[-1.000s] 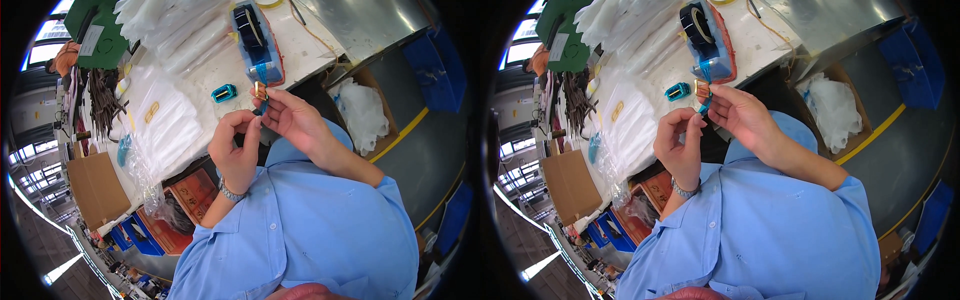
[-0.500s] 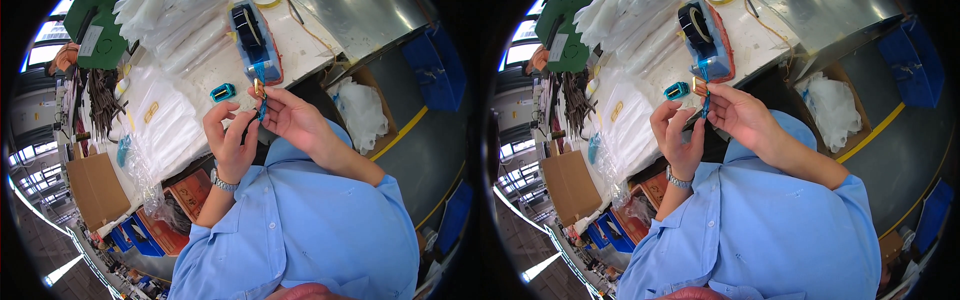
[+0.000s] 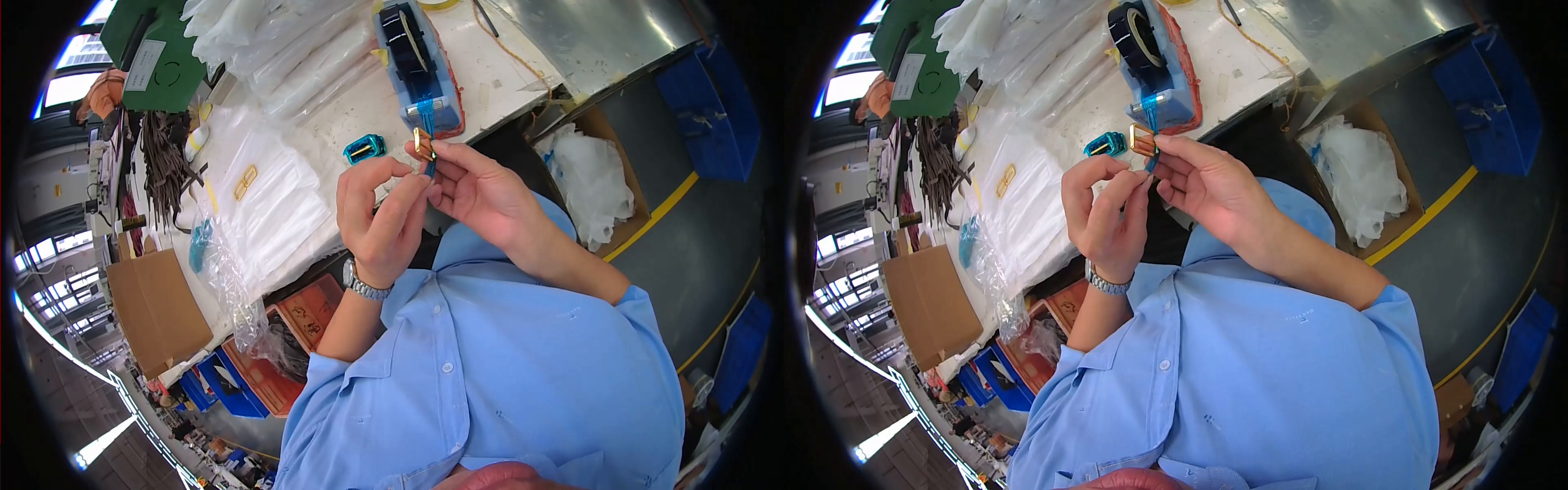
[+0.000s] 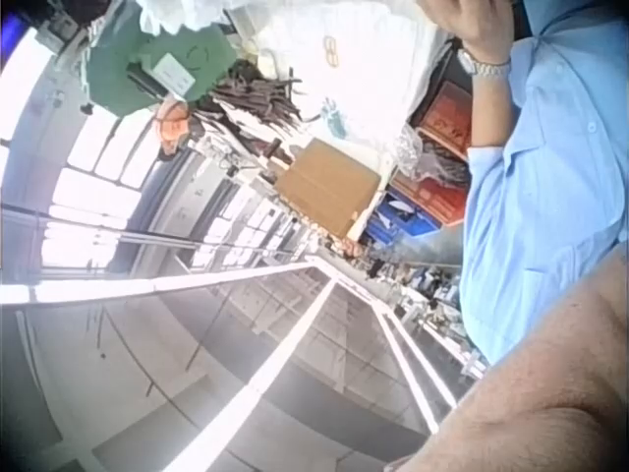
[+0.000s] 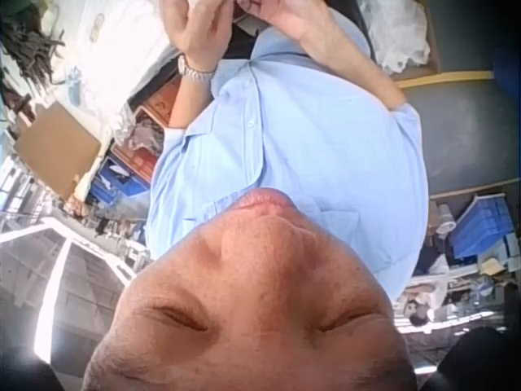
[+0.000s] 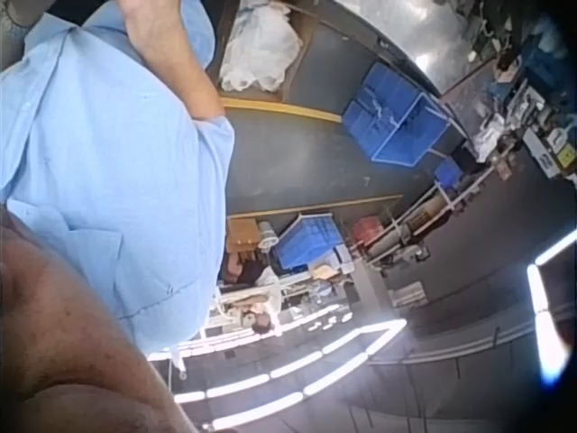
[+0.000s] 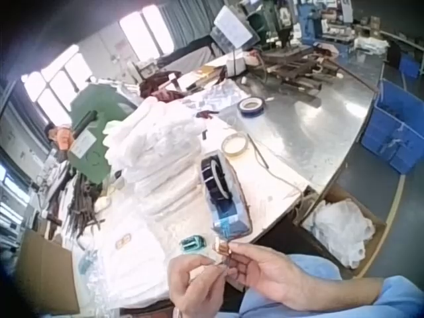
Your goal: Applying protective blue adhesive tape to gold-colored metal buckles at a workshop table.
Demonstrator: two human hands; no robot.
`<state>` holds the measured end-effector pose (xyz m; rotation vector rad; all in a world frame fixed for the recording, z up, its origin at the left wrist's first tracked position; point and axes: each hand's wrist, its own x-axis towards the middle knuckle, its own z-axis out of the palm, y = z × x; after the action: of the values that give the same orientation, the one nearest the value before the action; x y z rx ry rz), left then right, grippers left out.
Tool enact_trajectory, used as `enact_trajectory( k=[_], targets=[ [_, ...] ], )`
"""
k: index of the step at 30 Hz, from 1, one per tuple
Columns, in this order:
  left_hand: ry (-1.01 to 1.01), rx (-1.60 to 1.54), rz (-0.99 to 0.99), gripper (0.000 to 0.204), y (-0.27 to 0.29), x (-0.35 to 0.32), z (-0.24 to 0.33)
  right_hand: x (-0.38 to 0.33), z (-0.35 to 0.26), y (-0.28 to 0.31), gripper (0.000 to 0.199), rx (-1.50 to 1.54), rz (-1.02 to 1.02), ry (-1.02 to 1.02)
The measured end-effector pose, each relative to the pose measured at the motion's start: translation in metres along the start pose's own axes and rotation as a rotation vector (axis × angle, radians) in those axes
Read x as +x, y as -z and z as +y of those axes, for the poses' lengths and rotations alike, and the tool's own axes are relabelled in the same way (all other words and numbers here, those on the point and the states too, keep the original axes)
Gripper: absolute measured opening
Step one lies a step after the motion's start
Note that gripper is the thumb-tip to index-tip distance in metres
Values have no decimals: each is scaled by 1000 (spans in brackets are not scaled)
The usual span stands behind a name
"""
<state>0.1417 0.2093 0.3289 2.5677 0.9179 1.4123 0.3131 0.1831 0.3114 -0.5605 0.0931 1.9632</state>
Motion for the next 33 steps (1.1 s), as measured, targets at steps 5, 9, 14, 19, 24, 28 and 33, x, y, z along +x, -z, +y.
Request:
enact_trajectory(
  k=[5, 9, 14, 19, 24, 28, 33],
  targets=[
    [35, 12, 38, 31, -2, 11, -3, 3, 2, 7, 21, -9, -7, 8],
    [109, -3, 69, 28, -3, 19, 1, 2, 3, 7, 21, -22, 10, 27],
    [136, -31, 27, 24, -3, 28, -1, 0, 1, 5, 23, -50, 30, 45],
    [55, -62, -8, 22, 0, 37, -5, 1, -1, 6, 22, -83, 46, 52],
    [-38, -81, -175, 20, 9, 49, -10, 1, -2, 7, 21, -113, 62, 56],
    [-43, -71, -197, 19, 11, 54, -9, -1, -3, 4, 21, -145, 77, 69],
    [170, -190, -252, 18, 14, 58, -11, 0, -4, 4, 22, -199, 114, 91]
  ],
)
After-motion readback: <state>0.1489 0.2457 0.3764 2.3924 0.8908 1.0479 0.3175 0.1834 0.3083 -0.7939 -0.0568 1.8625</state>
